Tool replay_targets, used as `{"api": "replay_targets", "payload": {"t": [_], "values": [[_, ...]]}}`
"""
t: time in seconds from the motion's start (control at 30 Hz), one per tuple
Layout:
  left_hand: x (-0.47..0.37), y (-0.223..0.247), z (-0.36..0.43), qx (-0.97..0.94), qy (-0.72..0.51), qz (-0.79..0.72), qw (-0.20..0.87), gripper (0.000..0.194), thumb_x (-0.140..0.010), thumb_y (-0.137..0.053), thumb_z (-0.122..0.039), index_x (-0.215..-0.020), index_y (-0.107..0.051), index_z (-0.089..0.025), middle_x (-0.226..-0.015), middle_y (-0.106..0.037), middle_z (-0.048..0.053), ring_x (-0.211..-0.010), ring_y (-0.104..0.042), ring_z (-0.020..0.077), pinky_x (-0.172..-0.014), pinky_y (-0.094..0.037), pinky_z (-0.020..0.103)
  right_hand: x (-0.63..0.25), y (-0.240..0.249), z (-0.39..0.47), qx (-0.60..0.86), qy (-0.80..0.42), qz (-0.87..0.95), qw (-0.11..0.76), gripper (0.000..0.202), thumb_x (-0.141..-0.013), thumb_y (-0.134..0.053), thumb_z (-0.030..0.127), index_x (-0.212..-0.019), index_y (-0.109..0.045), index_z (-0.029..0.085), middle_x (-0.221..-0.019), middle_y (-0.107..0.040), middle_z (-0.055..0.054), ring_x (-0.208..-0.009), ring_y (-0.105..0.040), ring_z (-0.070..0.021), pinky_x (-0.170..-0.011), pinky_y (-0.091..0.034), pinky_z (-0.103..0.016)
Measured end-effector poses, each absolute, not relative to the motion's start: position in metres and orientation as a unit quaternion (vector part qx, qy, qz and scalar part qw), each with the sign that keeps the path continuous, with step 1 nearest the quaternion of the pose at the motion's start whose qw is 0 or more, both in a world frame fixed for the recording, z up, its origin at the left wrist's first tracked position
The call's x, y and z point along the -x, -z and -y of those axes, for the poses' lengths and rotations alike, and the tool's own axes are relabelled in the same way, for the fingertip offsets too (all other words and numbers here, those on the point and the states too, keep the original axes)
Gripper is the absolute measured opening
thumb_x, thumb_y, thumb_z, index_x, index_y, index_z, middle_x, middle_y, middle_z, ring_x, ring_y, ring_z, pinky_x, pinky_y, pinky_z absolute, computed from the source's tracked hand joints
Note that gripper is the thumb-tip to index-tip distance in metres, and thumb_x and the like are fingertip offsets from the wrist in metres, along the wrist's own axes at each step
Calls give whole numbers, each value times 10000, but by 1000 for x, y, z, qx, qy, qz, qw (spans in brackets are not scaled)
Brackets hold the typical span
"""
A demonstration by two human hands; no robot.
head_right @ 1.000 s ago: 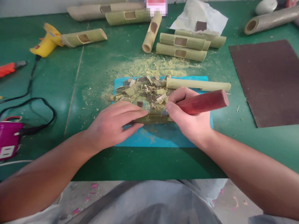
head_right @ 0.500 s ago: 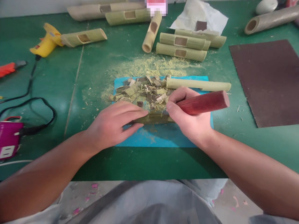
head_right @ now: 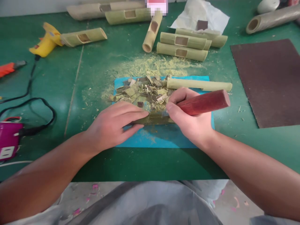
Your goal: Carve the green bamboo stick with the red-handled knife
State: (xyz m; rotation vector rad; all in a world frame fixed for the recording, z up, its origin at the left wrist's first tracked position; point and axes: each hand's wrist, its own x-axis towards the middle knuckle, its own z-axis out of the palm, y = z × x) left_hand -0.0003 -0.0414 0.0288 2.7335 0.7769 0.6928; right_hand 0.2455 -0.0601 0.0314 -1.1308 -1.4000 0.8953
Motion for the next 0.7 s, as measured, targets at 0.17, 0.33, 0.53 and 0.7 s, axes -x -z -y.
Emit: {"api": "replay_targets", "payload": {"t": [0.17, 0.33, 0.53, 0.7], "values": [[-1, -30, 42, -929, -238, -261, 106, 214, -943, -676, -175, -1140, -712, -99, -1073, -769, 118, -961, -724, 258, -826, -604, 410, -240, -37, 61, 491, -348, 573, 556, 155, -816, -729, 190, -688, -654, 237, -633, -611, 41, -598, -559, -127, -556, -459, -299], [-1, -31, 43, -929, -239, -260, 107, 202, -954, -659, -177, -1138, -706, -108, -1070, -768, 117, -964, -721, 249, -830, -599, 403, -243, -36, 62, 488, -343, 592, 542, 164, -848, -713, 190, -706, -656, 250, -664, -620, 30, -630, -580, -139, -587, -476, -318], [0, -31, 42, -931, -226, -265, 112, 204, -955, -655, -184, -1143, -695, -118, -1080, -760, 114, -978, -713, 244, -837, -584, 389, -245, -34, 62, 471, -350, 617, 525, 168, -857, -714, 185, -714, -652, 249, -683, -638, 30, -664, -607, -149, -597, -494, -319], [0, -31, 43, -937, -214, -257, 98, 197, -959, -651, -220, -1137, -676, -140, -1083, -747, 104, -980, -700, 237, -850, -562, 379, -245, -33, 63, 462, -347, 614, 538, 149, -882, -713, 209, -746, -665, 248, -709, -637, 17, -689, -607, -154, -622, -491, -327]]}}
